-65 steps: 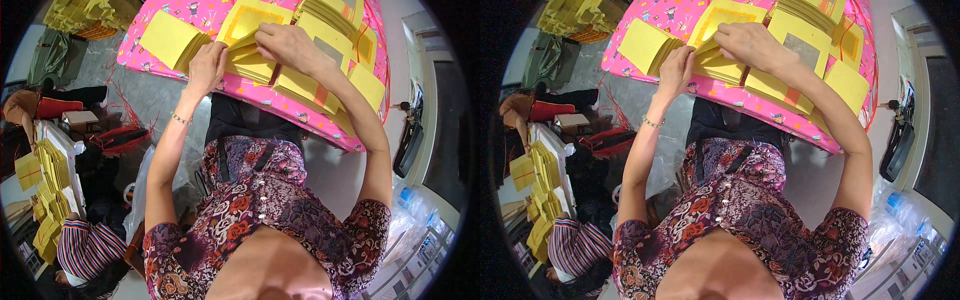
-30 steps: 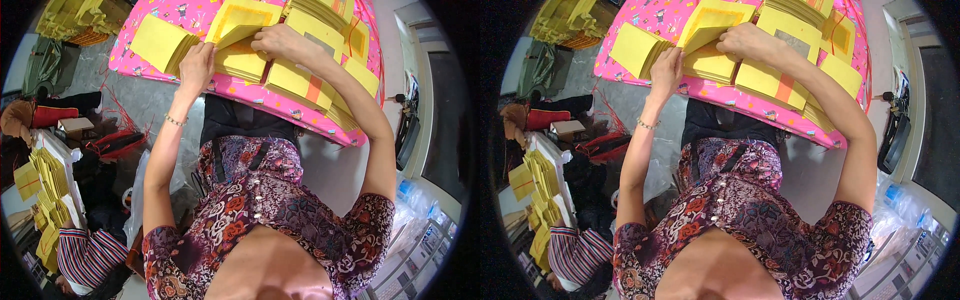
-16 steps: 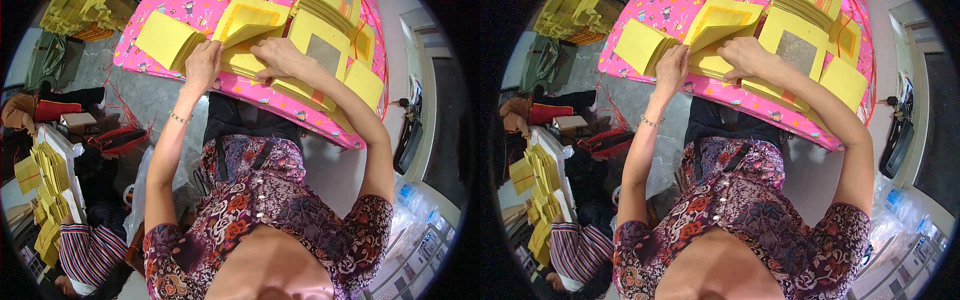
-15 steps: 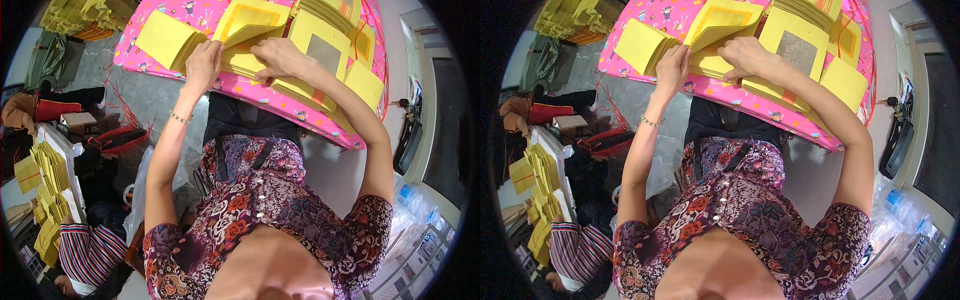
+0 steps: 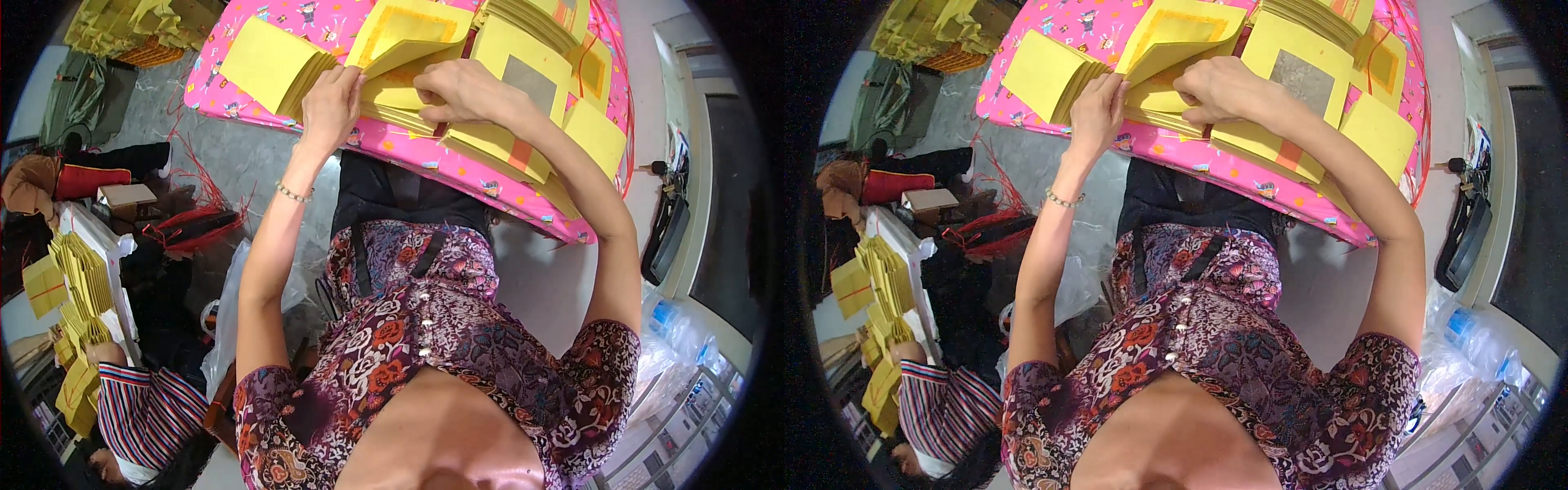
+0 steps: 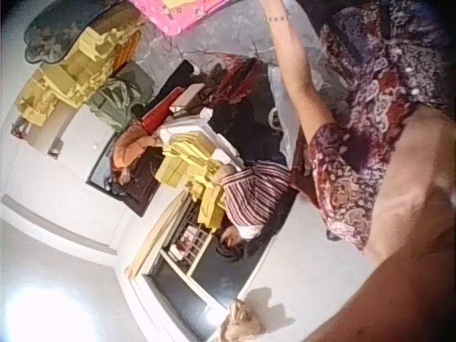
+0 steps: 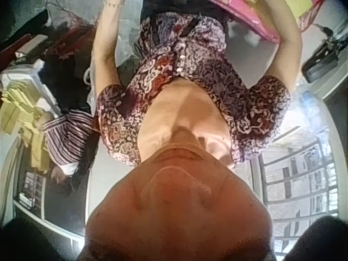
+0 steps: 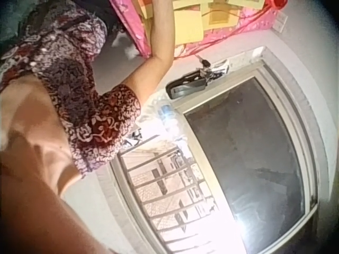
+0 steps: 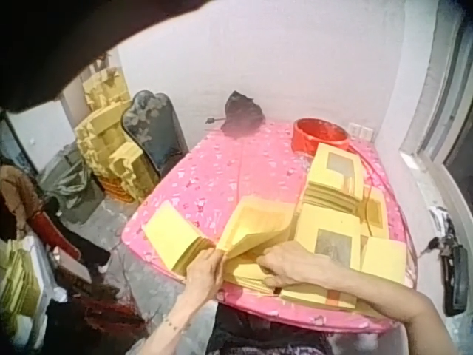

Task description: Organizing and stacking yellow joss paper sheets.

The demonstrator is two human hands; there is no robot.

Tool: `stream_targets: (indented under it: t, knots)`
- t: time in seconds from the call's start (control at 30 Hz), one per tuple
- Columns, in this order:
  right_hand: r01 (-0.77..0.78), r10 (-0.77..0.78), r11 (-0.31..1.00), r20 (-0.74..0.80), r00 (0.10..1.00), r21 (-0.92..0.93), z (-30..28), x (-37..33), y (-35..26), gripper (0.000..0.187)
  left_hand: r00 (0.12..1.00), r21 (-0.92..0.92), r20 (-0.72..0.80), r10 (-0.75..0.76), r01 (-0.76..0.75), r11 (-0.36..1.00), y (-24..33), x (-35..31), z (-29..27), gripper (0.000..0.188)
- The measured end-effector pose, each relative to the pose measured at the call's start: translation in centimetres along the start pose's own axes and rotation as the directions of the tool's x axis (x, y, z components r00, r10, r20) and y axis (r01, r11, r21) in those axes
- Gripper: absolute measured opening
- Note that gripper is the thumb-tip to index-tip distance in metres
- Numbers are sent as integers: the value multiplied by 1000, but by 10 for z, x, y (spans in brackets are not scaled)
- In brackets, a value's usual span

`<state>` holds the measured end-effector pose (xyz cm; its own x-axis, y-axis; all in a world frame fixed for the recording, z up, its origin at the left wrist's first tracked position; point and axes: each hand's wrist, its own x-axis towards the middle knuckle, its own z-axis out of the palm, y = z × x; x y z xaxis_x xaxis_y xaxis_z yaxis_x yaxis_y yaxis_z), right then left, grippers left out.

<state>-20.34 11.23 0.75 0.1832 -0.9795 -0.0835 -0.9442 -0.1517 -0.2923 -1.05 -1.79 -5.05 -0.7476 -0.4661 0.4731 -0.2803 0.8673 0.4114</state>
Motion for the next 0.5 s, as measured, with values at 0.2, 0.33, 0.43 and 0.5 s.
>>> stream_targets:
  t: [0.2, 0.33, 0.43, 0.5]
  knots:
    - [-18, -5, 997, -321, 947, -69, 0, 2, -10, 22, 996, -117, -49, -78, 72, 991, -2, -1, 2, 16]
    - [-37, 72, 997, -557, 827, 75, 9, 5, -18, 20, 985, -203, -152, -86, 54, 978, -3, -1, 9, 23]
    - [-37, 122, 988, -617, 778, 148, 15, 7, -24, 21, 977, -257, -179, -113, 64, 964, -5, -5, 12, 24]
    - [-47, 153, 981, -617, 772, 186, 16, 8, -28, 21, 972, -254, -221, -75, 17, 967, -7, -7, 14, 25]
